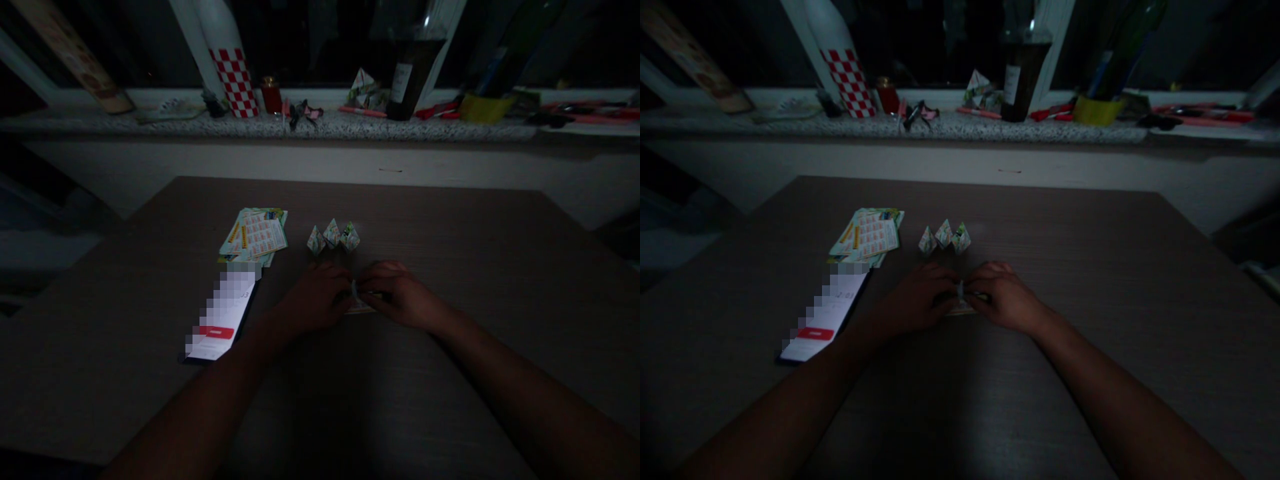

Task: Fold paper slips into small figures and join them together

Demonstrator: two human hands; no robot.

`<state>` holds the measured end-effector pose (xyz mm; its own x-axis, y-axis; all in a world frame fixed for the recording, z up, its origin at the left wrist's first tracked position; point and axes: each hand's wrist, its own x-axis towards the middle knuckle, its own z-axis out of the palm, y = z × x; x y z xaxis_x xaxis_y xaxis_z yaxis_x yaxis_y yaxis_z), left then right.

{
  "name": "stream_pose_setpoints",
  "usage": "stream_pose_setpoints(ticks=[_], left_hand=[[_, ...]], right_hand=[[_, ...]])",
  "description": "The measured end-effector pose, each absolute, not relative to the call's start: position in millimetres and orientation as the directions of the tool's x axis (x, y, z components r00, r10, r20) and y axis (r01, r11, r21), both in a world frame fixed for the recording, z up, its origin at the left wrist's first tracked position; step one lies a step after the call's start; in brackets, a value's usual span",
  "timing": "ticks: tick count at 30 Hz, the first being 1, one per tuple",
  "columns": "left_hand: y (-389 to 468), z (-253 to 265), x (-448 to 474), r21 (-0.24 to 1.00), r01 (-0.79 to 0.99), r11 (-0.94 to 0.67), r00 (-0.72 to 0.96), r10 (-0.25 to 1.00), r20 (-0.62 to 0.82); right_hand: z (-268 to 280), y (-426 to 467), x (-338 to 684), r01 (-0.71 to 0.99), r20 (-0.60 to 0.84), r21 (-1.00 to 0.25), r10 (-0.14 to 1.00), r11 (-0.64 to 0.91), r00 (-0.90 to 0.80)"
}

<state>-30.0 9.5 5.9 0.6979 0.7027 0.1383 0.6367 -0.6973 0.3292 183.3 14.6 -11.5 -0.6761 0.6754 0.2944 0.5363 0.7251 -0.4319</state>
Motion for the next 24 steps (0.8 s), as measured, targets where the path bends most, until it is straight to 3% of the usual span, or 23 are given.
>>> stream_pose_setpoints(ticks=[10,24], left_hand=[[7.9,-4.5,-21.4,0.363,0.702,-0.612,0.598,0.784,0.166],[-1.3,-6.3,-14.5,0.280,0.846,-0.454,0.430,0.891,0.145]], right_hand=[[-18.8,14.6,178.5,0.599,0.282,-0.400,0.715,0.694,-0.640],[-16.8,12.4,176.2,0.613,0.282,-0.403,0.729,0.680,-0.623]])
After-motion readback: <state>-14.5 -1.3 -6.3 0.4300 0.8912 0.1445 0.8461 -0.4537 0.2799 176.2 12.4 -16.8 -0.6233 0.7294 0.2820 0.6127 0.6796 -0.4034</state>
